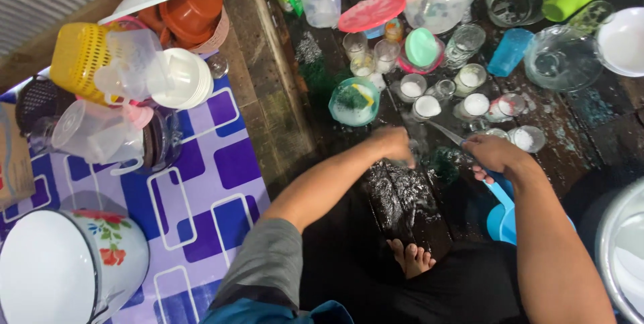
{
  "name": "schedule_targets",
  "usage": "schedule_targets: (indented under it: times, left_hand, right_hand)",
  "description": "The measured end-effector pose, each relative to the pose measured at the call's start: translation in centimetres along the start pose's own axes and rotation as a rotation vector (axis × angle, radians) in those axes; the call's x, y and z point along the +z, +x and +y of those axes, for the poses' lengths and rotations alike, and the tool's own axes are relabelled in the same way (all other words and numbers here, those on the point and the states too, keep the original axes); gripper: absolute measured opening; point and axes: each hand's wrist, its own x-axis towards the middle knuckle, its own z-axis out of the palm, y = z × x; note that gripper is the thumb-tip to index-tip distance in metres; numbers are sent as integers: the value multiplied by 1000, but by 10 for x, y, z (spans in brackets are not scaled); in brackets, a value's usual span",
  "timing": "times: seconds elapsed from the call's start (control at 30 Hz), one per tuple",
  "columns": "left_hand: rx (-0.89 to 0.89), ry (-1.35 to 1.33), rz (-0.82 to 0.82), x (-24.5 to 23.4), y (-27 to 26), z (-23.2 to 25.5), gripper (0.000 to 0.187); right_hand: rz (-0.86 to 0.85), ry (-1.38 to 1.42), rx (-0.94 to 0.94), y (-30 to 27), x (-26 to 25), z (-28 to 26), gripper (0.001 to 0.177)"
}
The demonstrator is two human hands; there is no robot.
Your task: Wash several small glasses and a large glass jar outdoors using soap and water.
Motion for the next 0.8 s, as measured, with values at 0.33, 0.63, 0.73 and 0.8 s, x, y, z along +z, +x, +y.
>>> schedule_targets:
  times: [0.33, 0.63, 0.73, 0.8]
  left_hand:
    - [-39, -702, 510, -141, -69, -222, 67]
    - [-563, -123, 885, -223, -159, -249, 86]
    - [-636, -36, 764, -235, -143, -281, 90]
    - [-655, 31, 733, -236, -140, -290, 87]
  right_hand:
    - [-14, -44, -17, 12, -2, 3, 43]
    - [-25, -28, -3, 16, -1, 6, 45]
    - [-14, -42, 19, 4, 0, -2, 45]
    - [-17, -45, 12, 4, 0, -2, 45]
